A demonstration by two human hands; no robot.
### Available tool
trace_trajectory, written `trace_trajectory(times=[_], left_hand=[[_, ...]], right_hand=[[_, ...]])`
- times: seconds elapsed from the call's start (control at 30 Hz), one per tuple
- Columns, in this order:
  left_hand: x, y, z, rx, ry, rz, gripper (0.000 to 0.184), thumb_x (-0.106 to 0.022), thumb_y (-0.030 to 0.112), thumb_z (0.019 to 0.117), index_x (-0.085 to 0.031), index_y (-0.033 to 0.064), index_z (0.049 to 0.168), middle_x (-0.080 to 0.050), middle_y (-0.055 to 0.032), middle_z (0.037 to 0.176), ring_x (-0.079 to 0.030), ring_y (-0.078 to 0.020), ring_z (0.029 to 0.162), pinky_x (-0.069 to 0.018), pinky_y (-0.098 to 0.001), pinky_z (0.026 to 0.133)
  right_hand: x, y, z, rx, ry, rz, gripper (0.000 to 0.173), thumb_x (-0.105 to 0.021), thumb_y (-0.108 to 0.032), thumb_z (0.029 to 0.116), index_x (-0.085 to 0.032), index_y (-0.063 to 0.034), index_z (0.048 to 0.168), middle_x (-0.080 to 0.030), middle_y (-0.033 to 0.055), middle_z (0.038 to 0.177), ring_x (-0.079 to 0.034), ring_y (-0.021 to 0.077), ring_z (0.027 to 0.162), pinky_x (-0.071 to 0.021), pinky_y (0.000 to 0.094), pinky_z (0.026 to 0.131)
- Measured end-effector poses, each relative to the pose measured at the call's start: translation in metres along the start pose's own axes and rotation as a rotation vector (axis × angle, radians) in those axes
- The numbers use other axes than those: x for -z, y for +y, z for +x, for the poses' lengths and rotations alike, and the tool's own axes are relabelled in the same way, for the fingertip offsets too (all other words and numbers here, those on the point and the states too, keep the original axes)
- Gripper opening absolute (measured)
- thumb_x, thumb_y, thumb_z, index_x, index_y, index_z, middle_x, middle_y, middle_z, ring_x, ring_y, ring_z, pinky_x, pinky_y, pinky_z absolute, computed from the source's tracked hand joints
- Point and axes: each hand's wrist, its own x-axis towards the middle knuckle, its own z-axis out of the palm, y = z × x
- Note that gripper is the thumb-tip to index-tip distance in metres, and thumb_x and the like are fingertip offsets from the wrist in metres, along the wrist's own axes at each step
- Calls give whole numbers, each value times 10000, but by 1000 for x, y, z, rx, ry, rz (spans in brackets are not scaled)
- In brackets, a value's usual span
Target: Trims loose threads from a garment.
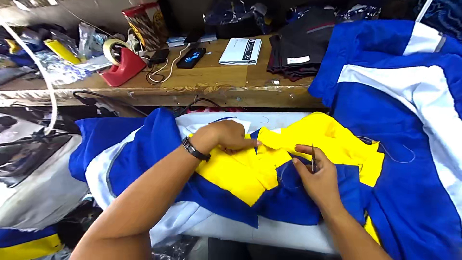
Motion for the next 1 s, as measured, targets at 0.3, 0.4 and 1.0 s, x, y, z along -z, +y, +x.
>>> trace_trajectory(times=[0.3,0.4,1.0], left_hand=[[20,-4,-27,-42,234,-59,359,-548,238,1060,-725,7,849,-677,-149,773,-654,-324,757,-490,-612,729],[45,-15,-59,125,733,-328,367,-503,280,1066,-715,1,956,-659,-113,807,-584,-210,687,-488,-481,680],[49,-14,-33,349,1078,-278,475,-429,357,1095,-669,-54,1081,-654,-315,1127,-606,-509,1131,-424,-713,889]], right_hand=[[1,-2,0,3,-157,-166,231,-689,-280,947,-753,-68,1011,-698,-4,828,-597,1,687,-497,201,648],[19,-17,-10,197,-52,-38,161,-657,-204,954,-730,-61,938,-679,-52,790,-559,-83,652,-463,102,608],[58,-17,-147,73,-388,313,187,-578,-184,1002,-596,-166,817,-495,-160,643,-459,-115,583,-376,78,536]])
